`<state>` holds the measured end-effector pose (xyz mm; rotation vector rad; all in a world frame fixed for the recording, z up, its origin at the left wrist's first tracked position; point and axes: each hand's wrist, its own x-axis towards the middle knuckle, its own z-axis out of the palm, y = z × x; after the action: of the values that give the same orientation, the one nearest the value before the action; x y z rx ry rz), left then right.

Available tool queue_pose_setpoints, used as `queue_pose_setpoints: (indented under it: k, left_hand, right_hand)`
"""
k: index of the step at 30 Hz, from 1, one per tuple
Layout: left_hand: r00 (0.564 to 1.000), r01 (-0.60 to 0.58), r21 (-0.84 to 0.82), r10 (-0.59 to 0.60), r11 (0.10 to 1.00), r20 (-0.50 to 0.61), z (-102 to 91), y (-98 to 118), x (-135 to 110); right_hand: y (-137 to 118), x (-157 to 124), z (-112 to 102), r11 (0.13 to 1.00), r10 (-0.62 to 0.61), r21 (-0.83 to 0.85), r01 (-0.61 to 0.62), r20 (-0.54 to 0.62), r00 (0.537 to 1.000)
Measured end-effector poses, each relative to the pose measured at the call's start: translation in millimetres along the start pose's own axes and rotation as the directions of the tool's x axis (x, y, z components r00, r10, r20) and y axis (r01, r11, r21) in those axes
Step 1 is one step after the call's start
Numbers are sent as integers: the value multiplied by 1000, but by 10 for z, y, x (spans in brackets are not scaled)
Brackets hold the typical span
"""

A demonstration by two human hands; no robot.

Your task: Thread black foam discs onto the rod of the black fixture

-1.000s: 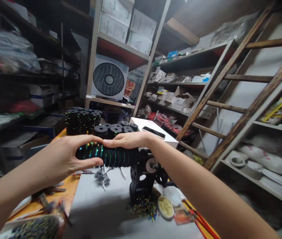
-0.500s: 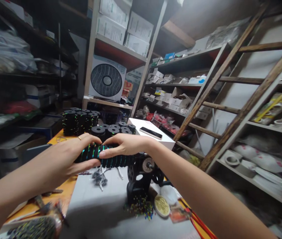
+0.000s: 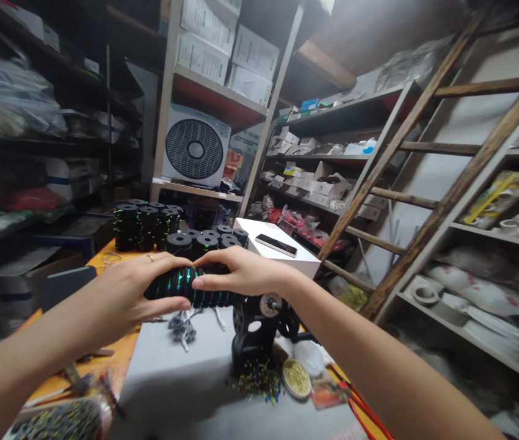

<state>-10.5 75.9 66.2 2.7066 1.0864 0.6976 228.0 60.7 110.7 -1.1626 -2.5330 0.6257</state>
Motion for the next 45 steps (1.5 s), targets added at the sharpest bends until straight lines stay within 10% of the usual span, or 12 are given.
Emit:
queue_pose_setpoints:
  k: [14,29,41,45]
  left_hand:
    - [999,-18,47,20,999,-38,-20,15,21]
    - [998,39,130,-44,991,35,-34,216,114]
    - [1000,-9,151,5,988,30,-42,216,68]
    - [998,4,164,-13,986,58,-56,220,88]
  right_hand:
    - [30,-160,348,984,-157,-136,114,-369,916]
    - [10,-212,225,998,4,-55,-17,-220,976]
    - [214,68,-74,980,131,123,-157,195,972]
    - [128,16,-102,992,94,66,-103,135,986]
